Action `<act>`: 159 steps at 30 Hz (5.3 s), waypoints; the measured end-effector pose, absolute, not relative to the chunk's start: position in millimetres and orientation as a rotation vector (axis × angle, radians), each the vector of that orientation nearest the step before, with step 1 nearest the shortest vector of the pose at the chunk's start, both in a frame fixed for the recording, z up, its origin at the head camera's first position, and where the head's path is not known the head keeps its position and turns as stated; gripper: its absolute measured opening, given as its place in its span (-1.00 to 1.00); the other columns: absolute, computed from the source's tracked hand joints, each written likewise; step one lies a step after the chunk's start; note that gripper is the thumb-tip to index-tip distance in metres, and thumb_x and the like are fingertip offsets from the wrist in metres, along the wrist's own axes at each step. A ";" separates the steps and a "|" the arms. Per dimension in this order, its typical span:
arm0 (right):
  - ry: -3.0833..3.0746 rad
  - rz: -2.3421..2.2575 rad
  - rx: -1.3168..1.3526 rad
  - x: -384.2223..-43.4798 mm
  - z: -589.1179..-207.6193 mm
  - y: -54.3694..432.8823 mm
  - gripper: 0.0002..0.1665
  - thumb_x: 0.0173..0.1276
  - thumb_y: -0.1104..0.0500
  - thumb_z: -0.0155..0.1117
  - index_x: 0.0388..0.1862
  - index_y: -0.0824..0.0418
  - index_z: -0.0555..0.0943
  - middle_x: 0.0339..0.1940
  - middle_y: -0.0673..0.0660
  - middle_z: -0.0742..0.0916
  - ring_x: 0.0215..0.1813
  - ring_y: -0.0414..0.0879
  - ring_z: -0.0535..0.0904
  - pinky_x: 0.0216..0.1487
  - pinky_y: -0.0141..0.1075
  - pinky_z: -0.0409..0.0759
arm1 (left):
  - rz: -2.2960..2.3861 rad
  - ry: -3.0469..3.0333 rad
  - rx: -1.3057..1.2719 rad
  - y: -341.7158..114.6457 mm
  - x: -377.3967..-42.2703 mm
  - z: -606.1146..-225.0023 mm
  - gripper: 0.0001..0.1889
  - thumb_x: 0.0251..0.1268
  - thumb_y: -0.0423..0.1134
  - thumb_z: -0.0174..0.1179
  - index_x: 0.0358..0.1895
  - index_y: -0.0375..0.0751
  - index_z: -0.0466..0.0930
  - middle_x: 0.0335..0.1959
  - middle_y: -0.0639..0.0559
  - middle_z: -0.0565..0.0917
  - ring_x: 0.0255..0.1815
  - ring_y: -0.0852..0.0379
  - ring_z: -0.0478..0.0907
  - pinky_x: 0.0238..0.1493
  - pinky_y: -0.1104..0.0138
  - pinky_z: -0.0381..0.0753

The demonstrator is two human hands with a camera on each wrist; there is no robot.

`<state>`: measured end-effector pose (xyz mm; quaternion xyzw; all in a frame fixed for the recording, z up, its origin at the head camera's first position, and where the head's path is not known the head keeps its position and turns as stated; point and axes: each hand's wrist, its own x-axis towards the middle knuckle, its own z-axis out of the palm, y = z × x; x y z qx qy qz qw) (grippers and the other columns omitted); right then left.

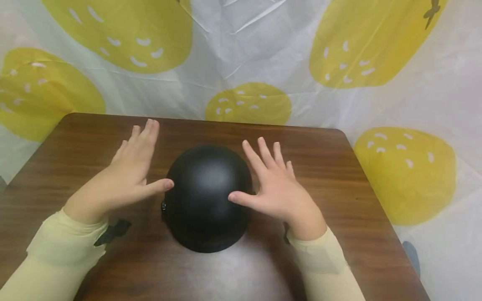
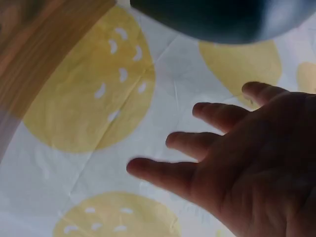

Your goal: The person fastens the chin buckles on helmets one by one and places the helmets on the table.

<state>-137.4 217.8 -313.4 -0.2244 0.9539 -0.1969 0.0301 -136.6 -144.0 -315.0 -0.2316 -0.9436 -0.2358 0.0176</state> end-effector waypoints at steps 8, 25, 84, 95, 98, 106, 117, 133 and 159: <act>2.815 -0.797 -0.829 -138.4 -330.6 204.9 0.33 0.29 -0.46 0.46 0.80 -0.36 -0.15 0.80 -0.03 -0.18 0.76 0.25 -0.27 0.56 0.33 0.14 | -0.845 -2.810 -0.911 -124.8 -143.6 -333.7 0.26 0.40 0.36 0.29 0.77 0.00 -0.48 0.79 -0.08 -0.31 0.76 -0.25 -0.38 0.62 -0.25 -0.10; 2.838 -0.940 -0.964 -147.8 -351.4 187.0 0.44 0.07 -0.45 0.65 0.79 -0.32 0.02 0.79 -0.02 0.01 0.74 0.04 0.04 0.47 0.19 0.40 | -1.084 -2.875 -1.006 -106.5 -146.8 -351.7 0.24 0.42 0.25 0.33 0.77 -0.06 -0.45 0.79 -0.10 -0.29 0.76 -0.20 -0.31 0.60 -0.29 -0.08; 2.911 -0.943 -1.002 -151.7 -354.8 185.3 0.70 -0.27 -0.44 0.82 0.80 -0.29 0.02 0.77 0.16 0.06 0.66 0.29 0.20 0.42 0.22 0.44 | -1.918 -3.085 -0.521 -140.5 -171.1 -349.1 0.21 0.28 0.02 0.53 0.78 -0.12 -0.18 0.39 -0.34 0.47 -0.17 -0.11 0.61 -0.14 0.08 0.67; 2.902 -0.994 -0.972 -150.0 -347.1 188.2 0.72 -0.30 -0.37 0.86 0.80 -0.29 0.03 0.78 0.13 0.03 0.71 0.22 0.10 0.44 0.23 0.42 | -1.654 -3.056 -0.525 -129.3 -157.2 -335.8 0.26 0.16 0.21 0.56 0.75 -0.19 -0.07 0.47 -0.20 0.51 0.32 -0.16 0.62 0.39 -0.19 0.46; 2.912 -0.996 -0.974 -147.9 -347.1 189.1 0.72 -0.31 -0.37 0.87 0.80 -0.27 0.04 0.78 0.14 0.04 0.71 0.22 0.10 0.43 0.24 0.42 | -1.636 -3.056 -0.500 -127.0 -153.6 -334.5 0.29 0.15 0.23 0.56 0.76 -0.21 -0.09 0.50 -0.21 0.48 0.33 -0.17 0.62 0.41 -0.20 0.44; 2.929 -1.011 -0.987 -147.9 -346.2 186.5 0.73 -0.31 -0.41 0.85 0.80 -0.34 0.00 0.79 0.07 0.01 0.70 0.22 0.12 0.42 0.22 0.44 | -1.530 -3.049 -0.428 -126.7 -147.7 -327.4 0.33 0.09 0.32 0.57 0.77 -0.15 -0.09 0.45 -0.20 0.52 0.32 -0.19 0.60 0.39 -0.21 0.45; 2.963 -0.987 -0.991 -146.5 -342.5 185.5 0.78 -0.35 -0.43 0.86 0.81 -0.29 -0.01 0.79 0.10 0.01 0.69 0.26 0.14 0.40 0.24 0.45 | -1.436 -3.010 -0.377 -121.9 -142.6 -323.7 0.30 -0.01 0.38 0.59 0.73 -0.03 0.06 0.33 -0.08 0.59 0.31 -0.13 0.58 0.32 -0.21 0.51; 3.020 -0.966 -1.013 -143.7 -340.9 186.4 0.79 -0.36 -0.46 0.84 0.81 -0.29 -0.02 0.79 0.07 0.00 0.72 0.20 0.06 0.43 0.22 0.44 | -1.416 -2.952 -0.410 -113.5 -129.9 -319.3 0.34 0.01 0.36 0.60 0.75 -0.06 -0.04 0.40 -0.13 0.56 0.38 -0.10 0.53 0.32 -0.17 0.52; 3.060 -1.017 -1.060 -141.4 -336.8 188.1 0.70 -0.24 -0.36 0.84 0.81 -0.24 0.00 0.79 0.06 0.02 0.75 0.13 -0.02 0.44 0.28 0.38 | -1.386 -2.764 -0.566 -107.2 -117.3 -314.0 0.21 0.03 0.12 0.68 0.68 -0.14 0.13 0.59 -0.14 0.33 0.51 -0.19 0.36 0.45 -0.20 0.38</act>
